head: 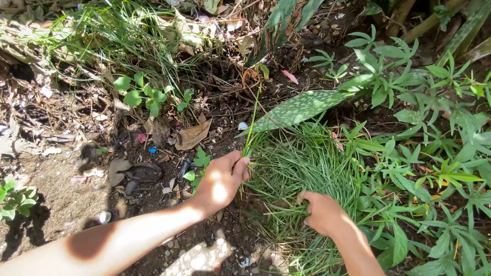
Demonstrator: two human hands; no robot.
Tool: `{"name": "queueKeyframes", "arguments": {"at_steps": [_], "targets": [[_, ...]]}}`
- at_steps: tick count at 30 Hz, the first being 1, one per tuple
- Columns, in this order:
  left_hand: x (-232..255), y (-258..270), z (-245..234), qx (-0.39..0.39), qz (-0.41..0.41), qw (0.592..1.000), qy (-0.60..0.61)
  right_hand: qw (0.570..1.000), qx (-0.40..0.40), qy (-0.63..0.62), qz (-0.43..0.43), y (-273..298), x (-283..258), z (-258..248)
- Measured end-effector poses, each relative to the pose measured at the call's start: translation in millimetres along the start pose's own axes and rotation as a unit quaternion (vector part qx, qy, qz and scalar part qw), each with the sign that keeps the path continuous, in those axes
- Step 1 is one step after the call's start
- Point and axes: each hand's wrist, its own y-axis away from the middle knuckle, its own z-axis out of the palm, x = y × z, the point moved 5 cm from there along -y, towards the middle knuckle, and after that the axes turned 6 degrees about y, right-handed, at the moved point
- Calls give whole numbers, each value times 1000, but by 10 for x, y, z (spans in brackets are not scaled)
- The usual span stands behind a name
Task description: Pulling grass and weeds from the soil by hand in an outdoor area.
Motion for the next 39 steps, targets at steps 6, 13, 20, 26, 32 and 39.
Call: {"name": "queueKeyframes", "arguments": {"at_steps": [6, 13, 20, 26, 32, 39], "targets": [[-242, -185, -6, -40, -61, 997, 21, 995, -7, -102, -8, 273, -180, -449], [211, -48, 169, -223, -115, 966, -58, 985, 113, -76, -108, 687, -669, -1060], [10, -198, 497, -275, -30, 953, 127, 910, 271, -19, -313, 767, -1115, -1427], [70, -431, 380, -238, -58, 956, 162, 910, 270, -101, -298, 707, -1204, -1615], [514, -450, 7, -185, -50, 978, 87, 881, 205, -380, -193, 582, -1024, -1352], [716, -412, -280, -137, -20, 990, 5, 994, 91, -23, -57, 126, -491, -575]]}}
